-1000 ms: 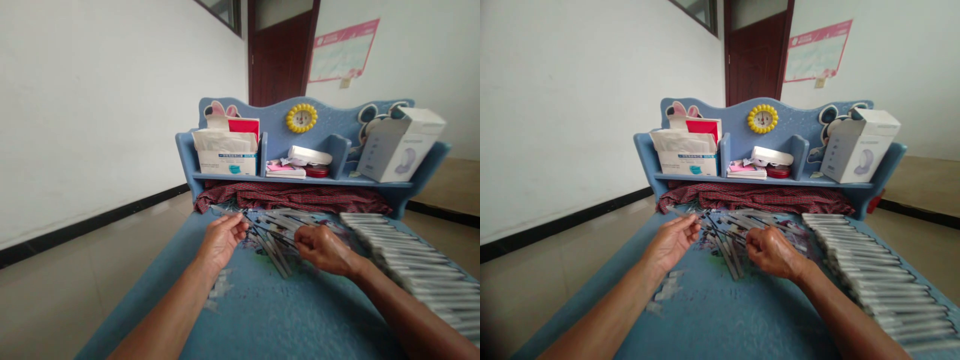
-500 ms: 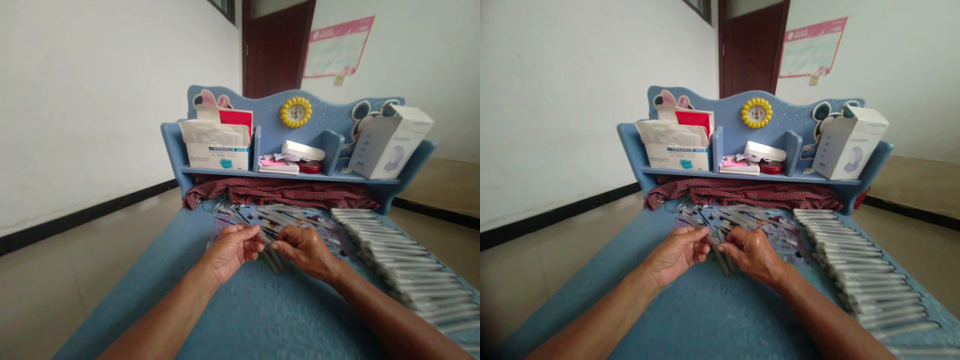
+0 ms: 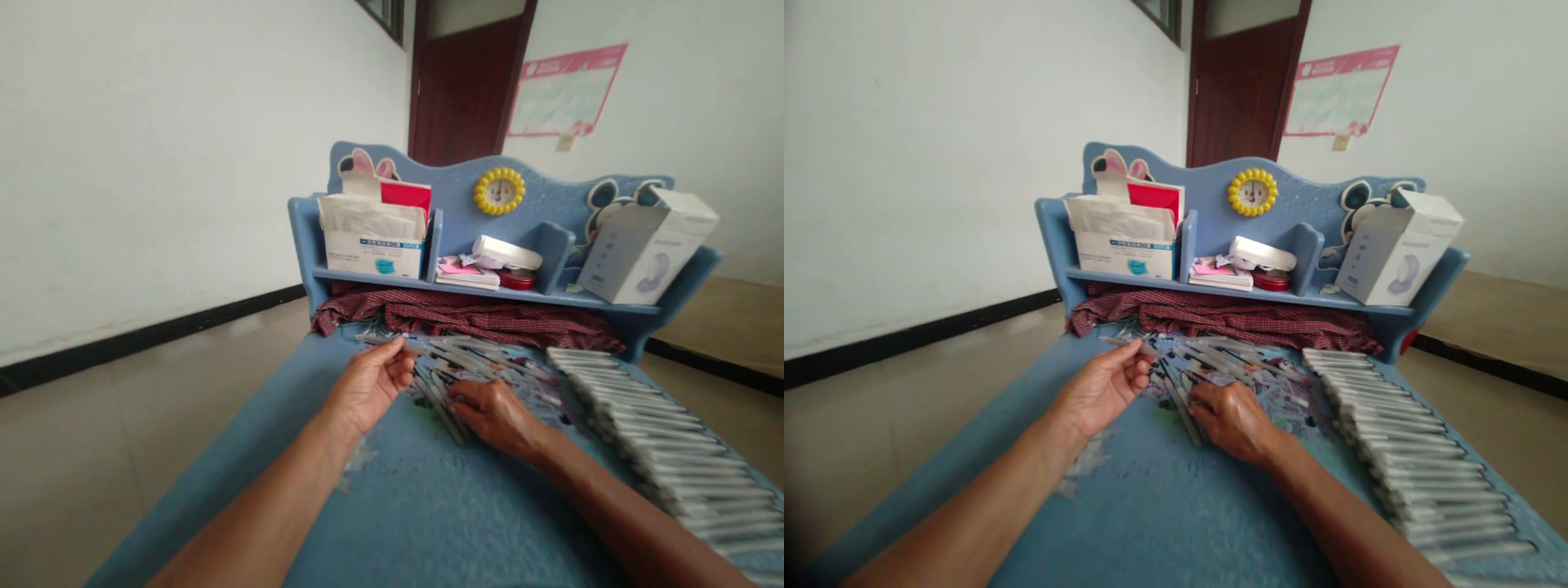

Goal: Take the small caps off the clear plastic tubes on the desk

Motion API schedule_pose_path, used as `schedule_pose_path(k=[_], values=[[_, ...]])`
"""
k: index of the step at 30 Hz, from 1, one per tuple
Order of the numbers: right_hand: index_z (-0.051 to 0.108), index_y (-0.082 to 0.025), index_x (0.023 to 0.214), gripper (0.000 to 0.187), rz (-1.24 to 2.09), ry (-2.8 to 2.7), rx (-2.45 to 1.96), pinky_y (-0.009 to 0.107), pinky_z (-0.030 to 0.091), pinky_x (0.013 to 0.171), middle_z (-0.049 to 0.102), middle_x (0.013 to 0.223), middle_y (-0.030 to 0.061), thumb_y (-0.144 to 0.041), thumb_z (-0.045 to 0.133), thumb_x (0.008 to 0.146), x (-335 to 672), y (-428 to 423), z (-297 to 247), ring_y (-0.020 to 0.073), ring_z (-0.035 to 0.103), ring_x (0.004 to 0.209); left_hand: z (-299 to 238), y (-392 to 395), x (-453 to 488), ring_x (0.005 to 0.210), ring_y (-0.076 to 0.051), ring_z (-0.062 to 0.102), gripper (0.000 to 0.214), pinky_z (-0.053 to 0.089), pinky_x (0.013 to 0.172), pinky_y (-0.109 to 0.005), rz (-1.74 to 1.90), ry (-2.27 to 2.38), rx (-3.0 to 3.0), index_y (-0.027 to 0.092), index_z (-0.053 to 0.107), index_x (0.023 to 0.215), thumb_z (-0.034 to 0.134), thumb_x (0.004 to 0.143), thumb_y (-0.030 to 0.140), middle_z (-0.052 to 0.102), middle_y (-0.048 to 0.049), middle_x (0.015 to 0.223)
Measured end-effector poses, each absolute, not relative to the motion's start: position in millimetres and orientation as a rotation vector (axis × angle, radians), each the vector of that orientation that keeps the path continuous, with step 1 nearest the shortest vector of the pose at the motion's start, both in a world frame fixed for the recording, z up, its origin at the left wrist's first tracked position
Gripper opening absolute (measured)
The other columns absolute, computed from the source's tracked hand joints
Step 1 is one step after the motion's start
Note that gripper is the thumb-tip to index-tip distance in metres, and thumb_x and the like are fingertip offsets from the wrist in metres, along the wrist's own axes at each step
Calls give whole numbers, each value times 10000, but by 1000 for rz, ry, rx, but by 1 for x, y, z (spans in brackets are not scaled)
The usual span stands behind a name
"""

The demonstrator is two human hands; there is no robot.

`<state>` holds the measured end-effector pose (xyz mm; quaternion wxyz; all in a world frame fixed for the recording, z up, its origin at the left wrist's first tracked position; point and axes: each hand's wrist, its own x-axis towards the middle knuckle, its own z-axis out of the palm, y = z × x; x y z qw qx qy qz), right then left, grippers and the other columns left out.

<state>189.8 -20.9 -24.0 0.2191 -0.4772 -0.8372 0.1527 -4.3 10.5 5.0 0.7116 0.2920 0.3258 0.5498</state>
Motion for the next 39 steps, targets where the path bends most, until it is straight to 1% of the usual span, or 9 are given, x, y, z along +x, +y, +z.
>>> schedule_pose_path(k=[3,12,16,21,23,25,28,31,39], values=[[614,-193,898,215,410,-2360,-1338,193,342,563,588,661,1,-266,430,814,185,-21,-23,97,510,582,5,11,-6,456,-78,574,82,457,432,-170,1227,693,654,92,609,691,585,747,146,646,-40,572],[622,-198,901,231,251,-2461,-1408,207,334,564,611,672,14,-265,415,824,180,-16,-14,109,532,590,5,12,-9,439,-90,573,71,457,420,-185,1234,639,649,94,597,674,604,726,141,641,-38,555],[619,-208,923,228,63,-2593,-1494,242,355,587,649,733,57,-276,433,809,158,-16,-6,170,590,681,4,11,-10,439,-86,574,79,454,414,-175,1241,625,664,92,598,674,602,730,148,645,-39,565],[626,-169,859,228,-127,-2714,-1624,286,385,597,658,737,119,-285,439,799,131,-13,-6,216,608,683,1,13,-12,444,-89,578,61,455,411,-175,1230,623,680,95,602,692,620,712,150,649,-42,576],[626,-165,826,212,-65,-2671,-1580,283,387,599,655,733,110,-267,444,789,133,-11,-8,207,603,680,1,13,-12,441,-88,574,57,452,407,-174,1228,624,691,95,605,694,617,713,147,647,-41,573],[615,-168,800,183,100,-2553,-1493,260,385,585,644,708,75,-253,455,777,141,-10,-9,177,587,659,1,13,-12,440,-84,568,63,450,403,-172,1227,628,712,91,608,687,609,719,146,647,-46,576],[577,-162,806,166,545,-2284,-1349,213,383,518,604,621,18,-242,432,792,160,-13,-10,116,546,557,0,12,-11,437,-81,560,78,446,400,-169,1216,654,754,81,612,669,608,717,143,647,-58,586],[541,-144,849,179,904,-2013,-1217,210,408,486,579,574,-1,-274,423,814,173,-17,-11,100,523,490,-2,10,-8,433,-79,555,86,446,403,-171,1183,700,791,78,615,659,616,708,148,645,-66,593],[555,-140,815,163,980,-1859,-1108,218,444,510,581,572,-5,-282,478,798,179,-21,-16,100,537,504,-6,9,-1,440,-85,559,97,442,407,-173,1094,803,874,83,603,647,623,701,161,644,-74,604]])
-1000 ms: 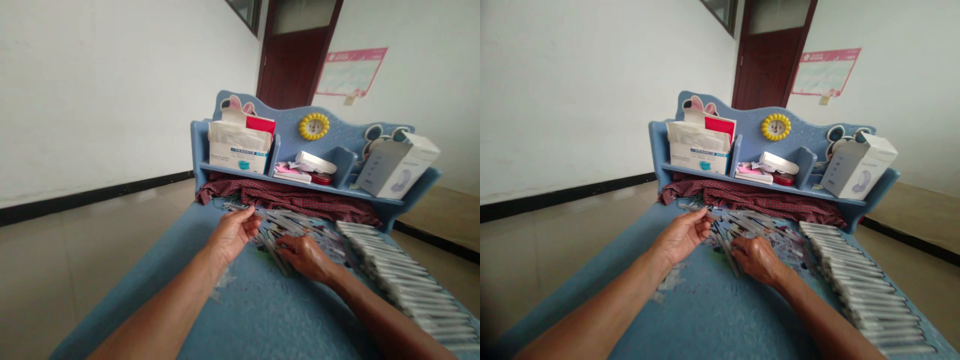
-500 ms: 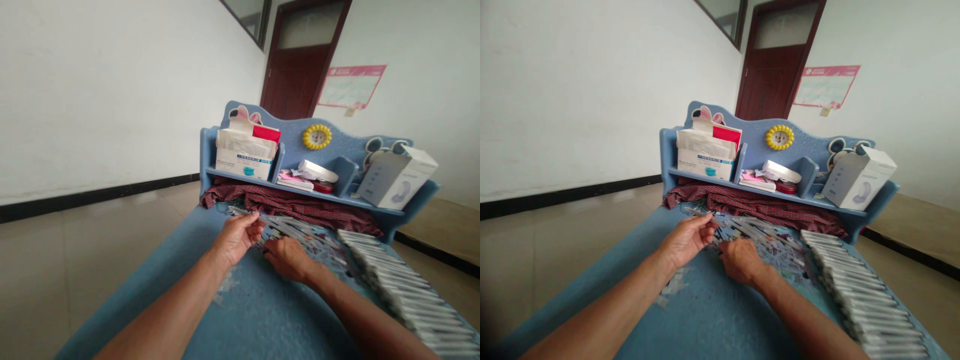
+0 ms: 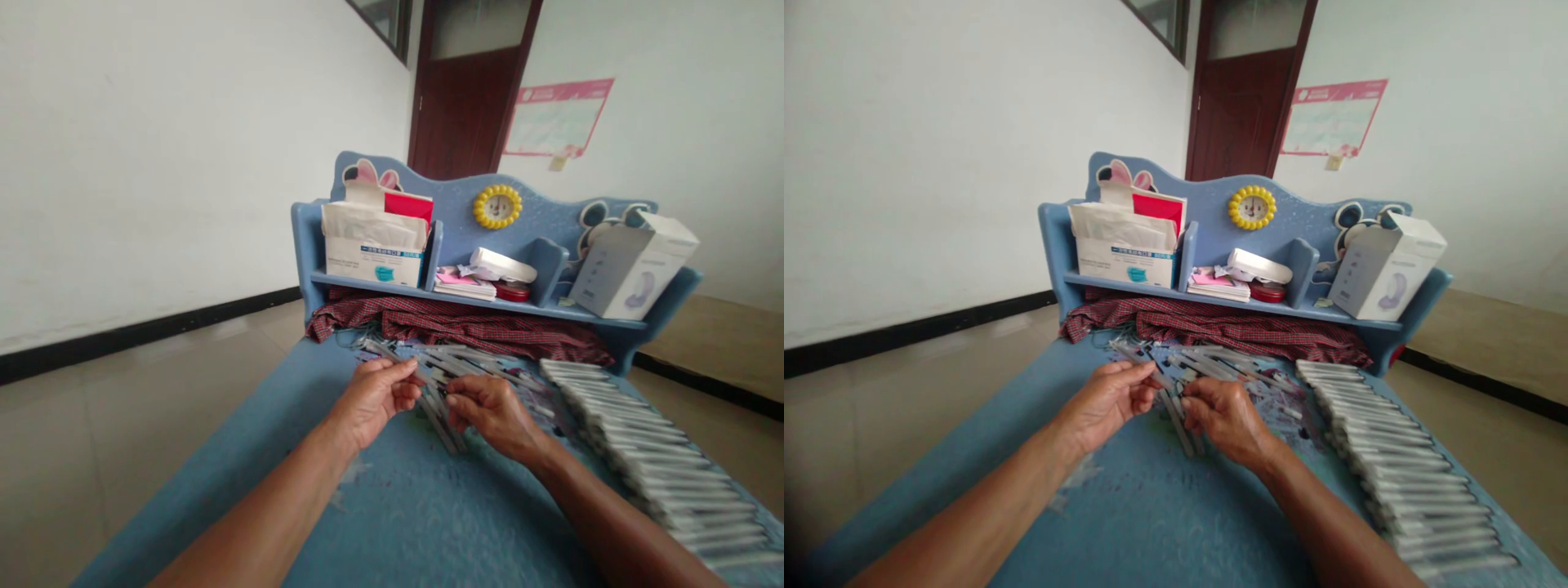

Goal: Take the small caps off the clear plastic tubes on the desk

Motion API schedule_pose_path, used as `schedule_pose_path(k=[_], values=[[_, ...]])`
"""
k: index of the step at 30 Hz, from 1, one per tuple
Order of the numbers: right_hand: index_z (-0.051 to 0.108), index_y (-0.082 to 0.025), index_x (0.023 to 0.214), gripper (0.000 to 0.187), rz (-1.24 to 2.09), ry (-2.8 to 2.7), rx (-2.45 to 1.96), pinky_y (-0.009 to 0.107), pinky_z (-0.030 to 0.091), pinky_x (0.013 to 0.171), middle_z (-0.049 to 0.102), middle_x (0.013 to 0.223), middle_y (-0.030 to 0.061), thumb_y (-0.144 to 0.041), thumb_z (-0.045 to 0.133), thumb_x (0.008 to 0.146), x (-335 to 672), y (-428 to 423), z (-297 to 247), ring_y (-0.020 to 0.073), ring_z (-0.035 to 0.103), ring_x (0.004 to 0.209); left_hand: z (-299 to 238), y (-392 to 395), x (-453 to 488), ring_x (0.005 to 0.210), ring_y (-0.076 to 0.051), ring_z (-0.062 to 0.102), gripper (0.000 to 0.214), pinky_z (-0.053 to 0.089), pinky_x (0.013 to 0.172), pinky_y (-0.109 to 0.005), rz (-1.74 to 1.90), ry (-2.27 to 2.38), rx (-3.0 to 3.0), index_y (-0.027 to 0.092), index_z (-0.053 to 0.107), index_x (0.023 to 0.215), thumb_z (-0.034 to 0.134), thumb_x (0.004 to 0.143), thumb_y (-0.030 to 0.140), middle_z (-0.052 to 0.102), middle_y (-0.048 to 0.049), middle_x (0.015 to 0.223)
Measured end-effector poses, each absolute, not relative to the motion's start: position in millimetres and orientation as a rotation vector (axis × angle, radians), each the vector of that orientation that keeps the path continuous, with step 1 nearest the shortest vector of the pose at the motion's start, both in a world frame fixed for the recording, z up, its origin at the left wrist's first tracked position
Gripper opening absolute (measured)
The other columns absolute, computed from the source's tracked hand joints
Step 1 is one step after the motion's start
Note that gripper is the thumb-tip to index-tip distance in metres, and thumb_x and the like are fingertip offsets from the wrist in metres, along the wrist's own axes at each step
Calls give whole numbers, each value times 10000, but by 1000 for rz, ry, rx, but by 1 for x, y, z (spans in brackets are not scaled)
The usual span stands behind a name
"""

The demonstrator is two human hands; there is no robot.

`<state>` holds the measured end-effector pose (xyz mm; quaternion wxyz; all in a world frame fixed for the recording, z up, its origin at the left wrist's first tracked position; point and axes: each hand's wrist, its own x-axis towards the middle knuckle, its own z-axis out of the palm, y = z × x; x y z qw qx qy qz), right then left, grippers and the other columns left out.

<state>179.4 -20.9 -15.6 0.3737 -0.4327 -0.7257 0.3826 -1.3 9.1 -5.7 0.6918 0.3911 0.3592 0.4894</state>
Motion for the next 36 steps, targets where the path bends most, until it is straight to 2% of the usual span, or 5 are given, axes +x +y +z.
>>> schedule_pose_path(k=[5,23,30,36], values=[[550,-148,752,134,939,-1893,-1092,208,435,497,570,560,-11,-249,474,795,179,-21,-15,96,536,495,-7,8,2,432,-85,556,102,426,395,-168,1053,837,904,95,576,645,622,703,165,637,-60,591],[560,-153,780,141,997,-1927,-1081,225,438,492,573,589,-3,-253,466,811,180,-20,-21,105,539,507,-7,5,4,424,-90,546,130,403,398,-179,1002,909,1019,102,552,669,641,677,196,622,-31,554],[544,-147,741,224,1014,-1846,-1076,224,429,472,570,551,1,-341,464,817,176,-20,-25,104,536,476,-10,6,3,443,-89,548,142,410,418,-182,1019,876,1008,100,554,647,644,679,204,613,-36,538],[496,-153,712,329,1183,-1707,-1062,225,414,411,585,517,5,-465,442,801,170,-20,-29,102,520,391,-9,5,4,455,-90,553,125,406,425,-175,1034,880,999,100,553,665,639,682,190,600,-28,526]])
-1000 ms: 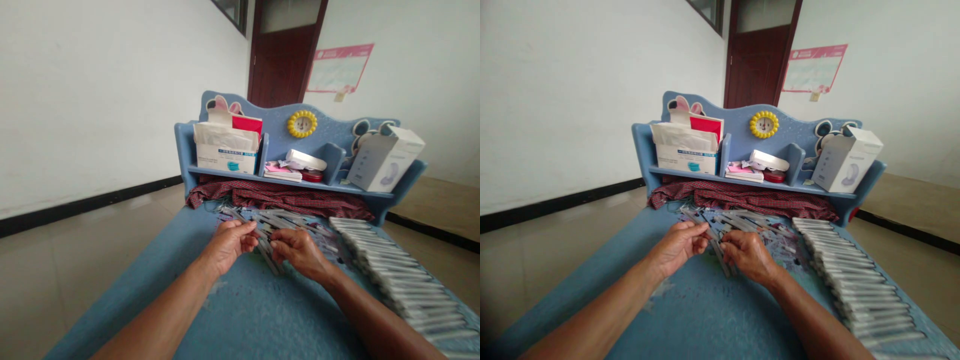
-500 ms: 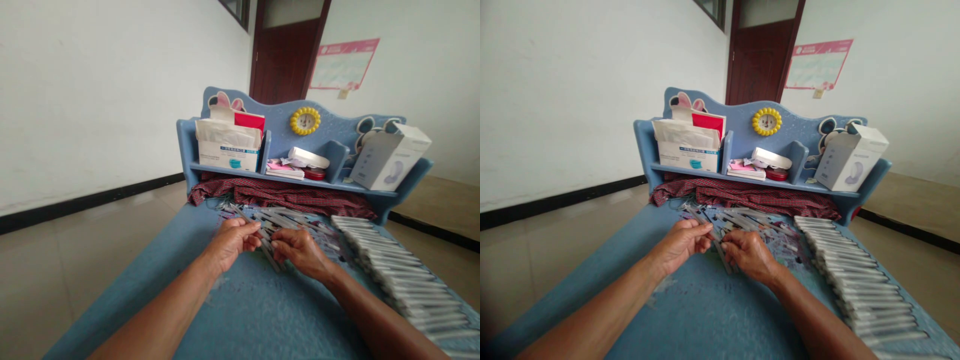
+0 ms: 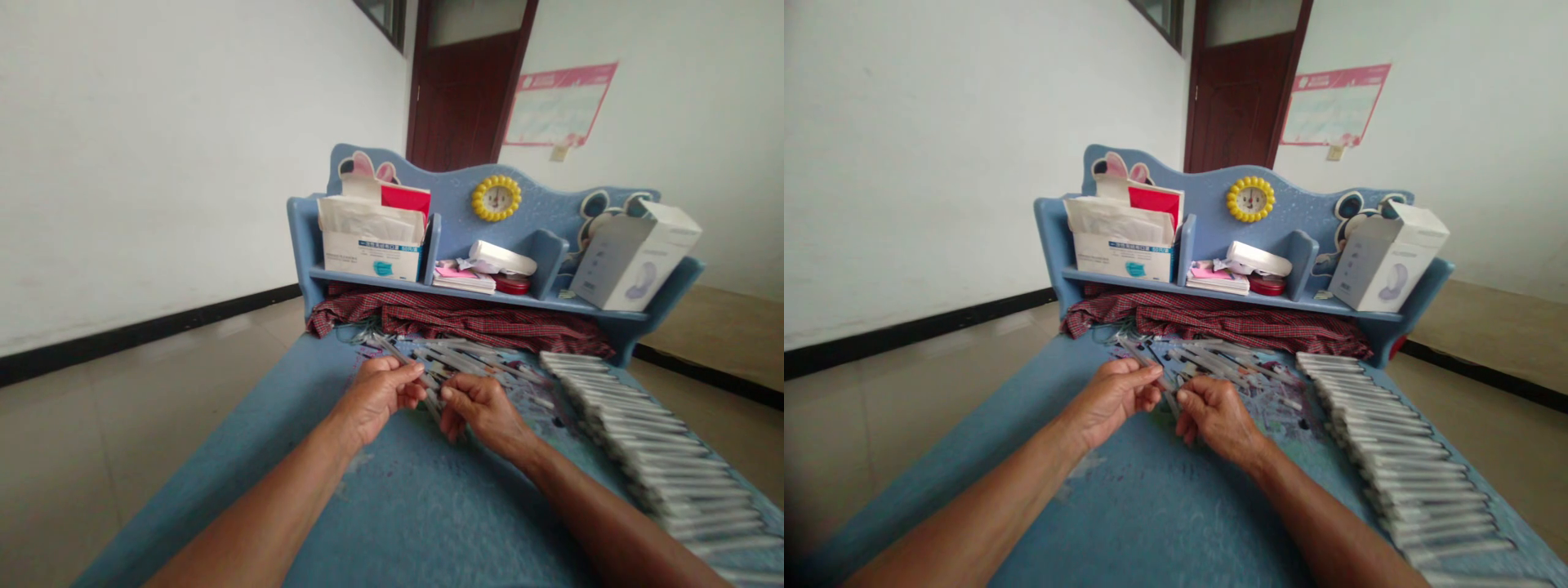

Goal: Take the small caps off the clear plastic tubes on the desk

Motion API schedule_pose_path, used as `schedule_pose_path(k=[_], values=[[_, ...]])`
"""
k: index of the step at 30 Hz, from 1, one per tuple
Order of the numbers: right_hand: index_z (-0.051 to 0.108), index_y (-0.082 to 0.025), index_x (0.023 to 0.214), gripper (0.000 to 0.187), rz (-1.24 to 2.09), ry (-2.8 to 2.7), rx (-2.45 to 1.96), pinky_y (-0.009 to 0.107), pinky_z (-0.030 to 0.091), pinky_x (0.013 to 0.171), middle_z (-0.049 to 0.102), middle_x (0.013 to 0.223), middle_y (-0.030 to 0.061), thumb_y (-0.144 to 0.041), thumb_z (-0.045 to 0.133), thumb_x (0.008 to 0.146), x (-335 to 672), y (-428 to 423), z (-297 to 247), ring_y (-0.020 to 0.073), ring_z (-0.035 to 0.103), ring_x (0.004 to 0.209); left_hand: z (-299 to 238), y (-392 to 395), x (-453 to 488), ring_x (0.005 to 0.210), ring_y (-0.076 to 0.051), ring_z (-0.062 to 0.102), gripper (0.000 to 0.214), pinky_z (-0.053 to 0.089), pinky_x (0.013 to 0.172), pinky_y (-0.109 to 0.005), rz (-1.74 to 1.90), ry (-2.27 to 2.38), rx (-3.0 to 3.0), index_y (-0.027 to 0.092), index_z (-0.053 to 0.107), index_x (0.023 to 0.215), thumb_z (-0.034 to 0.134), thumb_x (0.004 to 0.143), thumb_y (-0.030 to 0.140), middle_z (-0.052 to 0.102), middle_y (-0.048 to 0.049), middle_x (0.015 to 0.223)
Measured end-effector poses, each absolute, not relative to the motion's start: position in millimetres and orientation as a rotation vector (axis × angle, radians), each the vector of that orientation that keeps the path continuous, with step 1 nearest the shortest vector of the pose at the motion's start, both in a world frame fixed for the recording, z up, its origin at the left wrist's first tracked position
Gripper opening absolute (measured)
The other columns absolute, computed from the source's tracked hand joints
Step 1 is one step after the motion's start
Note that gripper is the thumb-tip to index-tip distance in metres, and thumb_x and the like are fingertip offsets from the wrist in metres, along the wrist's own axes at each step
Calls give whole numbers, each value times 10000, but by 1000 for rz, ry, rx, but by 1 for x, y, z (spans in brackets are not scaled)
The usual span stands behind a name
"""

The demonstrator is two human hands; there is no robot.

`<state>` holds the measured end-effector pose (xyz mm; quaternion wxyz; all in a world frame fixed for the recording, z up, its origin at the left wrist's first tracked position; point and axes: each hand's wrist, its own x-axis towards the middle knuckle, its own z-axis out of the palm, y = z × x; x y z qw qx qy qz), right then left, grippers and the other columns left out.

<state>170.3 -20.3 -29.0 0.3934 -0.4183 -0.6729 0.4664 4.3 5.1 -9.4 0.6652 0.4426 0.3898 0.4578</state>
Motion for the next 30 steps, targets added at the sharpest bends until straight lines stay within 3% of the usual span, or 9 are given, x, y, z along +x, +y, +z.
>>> schedule_pose_path(k=[8,14,20,25,30], values=[[501,-149,701,315,1185,-1677,-1055,203,399,404,553,501,-20,-458,545,737,169,-19,-29,82,498,388,-10,6,4,453,-91,542,122,405,426,-181,1035,915,1007,103,546,687,633,689,189,597,-25,527],[489,-144,683,387,1263,-1702,-1076,176,357,356,566,486,-5,-506,419,800,169,-19,-26,78,500,362,-11,10,3,472,-89,538,136,414,442,-182,1015,861,1032,104,567,693,650,678,209,593,-18,534],[471,-158,784,340,1192,-1623,-1097,177,384,370,523,479,-56,-463,593,698,170,-16,-27,64,469,363,-9,9,4,475,-85,541,124,414,445,-179,1035,875,1013,109,568,684,655,671,197,600,-17,554],[473,-151,687,388,1167,-1740,-1097,167,364,356,525,455,-28,-515,405,805,170,-17,-27,64,474,351,-8,8,5,472,-85,543,116,414,446,-179,1029,859,1015,111,568,688,652,674,189,593,-11,539],[460,-161,732,357,1185,-1673,-1093,172,375,357,514,448,-54,-511,532,731,170,-17,-26,64,462,341,-6,7,5,477,-89,547,119,417,447,-181,1040,881,1010,111,557,688,648,677,186,590,-8,538]])
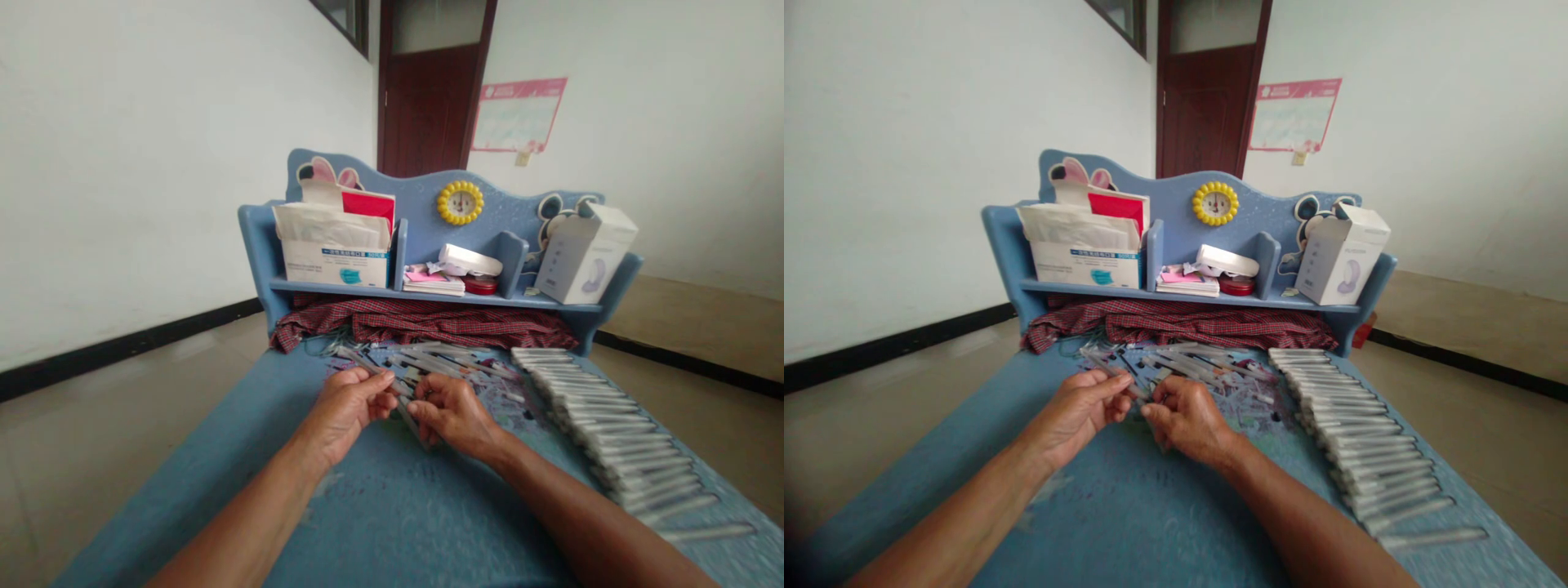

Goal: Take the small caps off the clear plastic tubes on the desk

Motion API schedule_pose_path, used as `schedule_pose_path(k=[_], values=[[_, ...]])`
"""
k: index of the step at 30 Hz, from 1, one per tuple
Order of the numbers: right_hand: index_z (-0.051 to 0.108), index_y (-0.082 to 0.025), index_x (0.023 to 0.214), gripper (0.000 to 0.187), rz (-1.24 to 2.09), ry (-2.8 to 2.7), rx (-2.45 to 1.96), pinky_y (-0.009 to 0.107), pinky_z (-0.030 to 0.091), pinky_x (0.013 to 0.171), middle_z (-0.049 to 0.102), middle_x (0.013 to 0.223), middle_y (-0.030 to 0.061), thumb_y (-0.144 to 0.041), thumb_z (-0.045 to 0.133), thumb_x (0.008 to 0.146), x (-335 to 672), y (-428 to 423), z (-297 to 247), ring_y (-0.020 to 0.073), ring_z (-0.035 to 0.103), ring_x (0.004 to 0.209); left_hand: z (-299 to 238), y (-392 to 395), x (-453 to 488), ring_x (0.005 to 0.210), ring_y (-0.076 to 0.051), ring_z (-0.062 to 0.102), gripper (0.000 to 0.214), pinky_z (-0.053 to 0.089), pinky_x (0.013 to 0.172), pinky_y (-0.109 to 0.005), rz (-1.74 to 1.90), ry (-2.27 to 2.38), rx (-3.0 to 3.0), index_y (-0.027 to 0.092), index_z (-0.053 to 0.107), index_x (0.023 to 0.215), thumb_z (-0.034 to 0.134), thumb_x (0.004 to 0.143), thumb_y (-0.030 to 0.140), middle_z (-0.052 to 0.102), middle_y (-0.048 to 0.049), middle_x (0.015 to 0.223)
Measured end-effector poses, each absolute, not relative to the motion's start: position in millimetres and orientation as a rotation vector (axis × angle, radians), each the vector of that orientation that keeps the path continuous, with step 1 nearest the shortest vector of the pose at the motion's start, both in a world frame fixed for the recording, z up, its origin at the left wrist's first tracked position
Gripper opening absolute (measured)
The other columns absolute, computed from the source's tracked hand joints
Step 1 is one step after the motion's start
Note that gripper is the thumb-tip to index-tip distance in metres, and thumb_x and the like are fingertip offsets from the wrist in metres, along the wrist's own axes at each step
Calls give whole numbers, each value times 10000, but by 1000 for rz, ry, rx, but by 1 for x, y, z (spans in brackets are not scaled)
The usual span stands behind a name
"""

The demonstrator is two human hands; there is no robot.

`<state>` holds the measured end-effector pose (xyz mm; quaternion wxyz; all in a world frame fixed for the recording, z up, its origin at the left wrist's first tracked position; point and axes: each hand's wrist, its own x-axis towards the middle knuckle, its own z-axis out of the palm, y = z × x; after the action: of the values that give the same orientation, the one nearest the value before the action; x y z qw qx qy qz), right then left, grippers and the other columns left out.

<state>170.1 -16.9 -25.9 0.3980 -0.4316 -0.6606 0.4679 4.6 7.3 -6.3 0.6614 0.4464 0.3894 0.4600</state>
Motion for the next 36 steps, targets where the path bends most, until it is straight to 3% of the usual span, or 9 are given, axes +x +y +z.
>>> schedule_pose_path(k=[4,8,12,15,19,24,28,36], values=[[481,-151,699,414,1194,-1728,-1115,173,362,344,523,432,-31,-551,412,786,170,-16,-28,70,466,333,-6,7,5,477,-85,545,114,416,451,-179,1029,871,1022,111,562,692,645,681,188,593,-10,540],[483,-153,741,375,1205,-1676,-1111,174,368,350,519,441,-48,-527,516,735,171,-15,-28,69,467,337,-5,7,5,479,-93,547,121,416,449,-184,1043,885,1020,111,566,697,654,669,189,594,-13,533],[488,-154,708,411,1232,-1717,-1129,174,358,332,521,420,-35,-551,416,785,171,-15,-27,73,462,318,-5,7,5,471,-91,541,125,412,446,-185,1031,880,1033,112,567,696,658,663,192,598,-15,536],[473,-162,715,370,1218,-1686,-1122,165,356,331,514,419,-50,-530,505,742,172,-15,-26,70,462,324,-5,7,5,467,-94,542,126,411,446,-189,1030,901,1041,113,567,685,659,662,196,596,-16,523],[475,-157,663,405,1248,-1725,-1117,165,364,332,520,422,-36,-541,429,782,172,-15,-25,63,456,316,-5,7,5,467,-99,544,135,414,447,-197,1029,900,1052,110,575,678,667,652,205,600,-21,530],[468,-162,682,356,1259,-1675,-1103,164,354,324,513,406,-56,-509,536,727,171,-16,-25,68,457,310,-5,6,6,469,-98,544,140,411,450,-196,1025,915,1061,113,573,691,668,652,208,596,-13,522],[480,-154,668,388,1427,-1630,-1072,155,303,299,544,401,-34,-526,455,776,171,-18,-22,72,462,286,-5,5,6,465,-93,537,139,405,453,-193,1008,890,1069,114,576,707,663,655,209,595,-7,520],[519,-124,717,390,1834,-1376,-842,161,289,278,604,430,16,-511,496,755,175,-16,-23,113,518,299,-1,4,1,517,-96,551,157,422,497,-192,954,682,1079,118,602,776,665,655,194,613,-19,579]])
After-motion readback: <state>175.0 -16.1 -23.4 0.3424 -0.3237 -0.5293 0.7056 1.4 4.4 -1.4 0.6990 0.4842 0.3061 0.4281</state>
